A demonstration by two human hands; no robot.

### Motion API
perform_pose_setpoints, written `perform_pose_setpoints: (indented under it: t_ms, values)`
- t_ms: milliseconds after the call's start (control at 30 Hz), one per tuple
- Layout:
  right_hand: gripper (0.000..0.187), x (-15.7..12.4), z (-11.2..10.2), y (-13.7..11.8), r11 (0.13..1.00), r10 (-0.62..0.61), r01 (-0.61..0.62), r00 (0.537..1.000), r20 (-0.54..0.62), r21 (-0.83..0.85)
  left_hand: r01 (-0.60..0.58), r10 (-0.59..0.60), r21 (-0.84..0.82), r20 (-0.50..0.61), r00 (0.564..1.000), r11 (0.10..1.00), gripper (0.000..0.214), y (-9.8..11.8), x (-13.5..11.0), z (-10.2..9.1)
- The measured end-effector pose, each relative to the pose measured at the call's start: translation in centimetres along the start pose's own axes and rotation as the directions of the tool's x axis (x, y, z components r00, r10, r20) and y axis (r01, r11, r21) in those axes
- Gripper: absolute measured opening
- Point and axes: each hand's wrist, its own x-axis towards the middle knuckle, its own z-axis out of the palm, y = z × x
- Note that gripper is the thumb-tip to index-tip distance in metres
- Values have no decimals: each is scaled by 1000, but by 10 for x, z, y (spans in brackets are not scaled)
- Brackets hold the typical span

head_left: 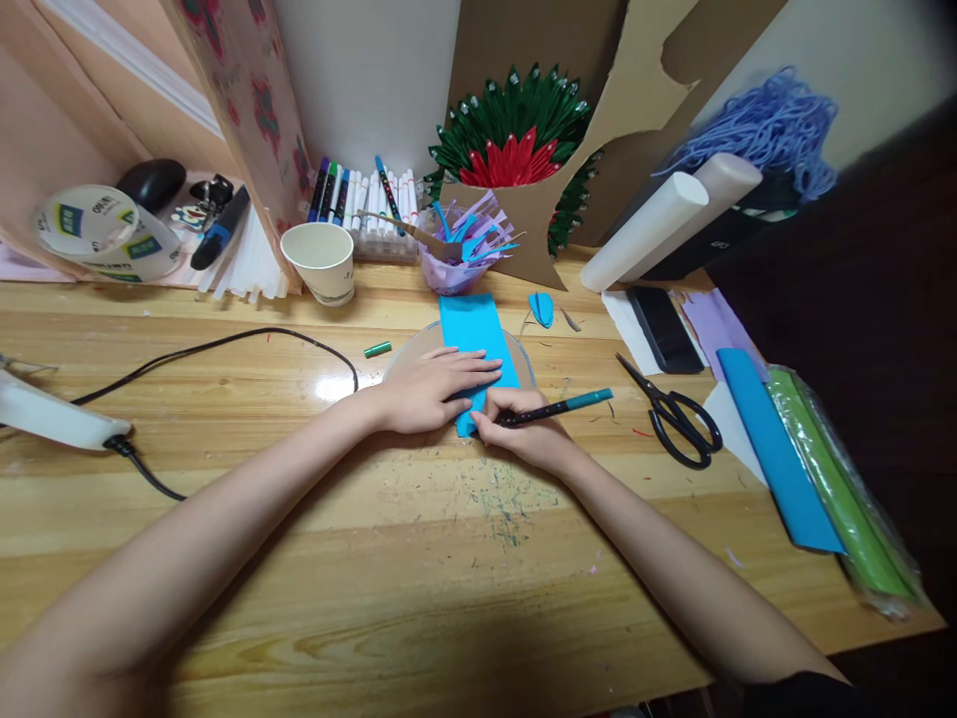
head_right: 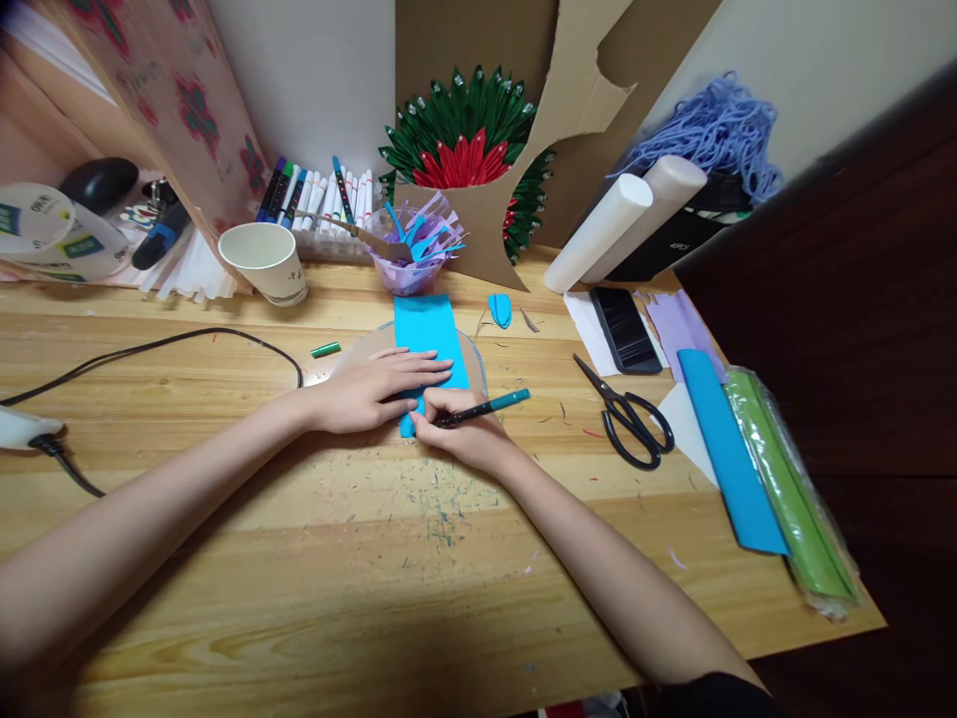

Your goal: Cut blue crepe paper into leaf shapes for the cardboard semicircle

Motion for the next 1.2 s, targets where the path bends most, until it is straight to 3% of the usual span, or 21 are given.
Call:
perform_pose_setpoints:
  t_ms: [300,400,500,667,833,1200]
  values:
    - [31,-1,0,0,999,6,-6,1000,0,37,-55,55,6,24,998,998,60,0,-2,-4]
    - [32,2,-1,1,989,24,3,984,-176,148,-44,44,2,32,999,999,62,1,-3,-5]
    - [31,5,-2,3,991,35,5,954,-297,132,-30,30,-3,26,999,1000,65,1,-4,-4]
    - [28,6,1,4,996,26,-6,970,-242,85,-34,34,-14,3,999,999,65,1,-5,-4]
    - [31,5,1,4,1000,17,-20,970,-241,-8,-24,24,-13,22,999,1000,67,2,-4,-5]
    - [31,4,1,2,999,-6,-5,971,-237,-46,-24,25,-24,34,999,999,69,2,-4,-5]
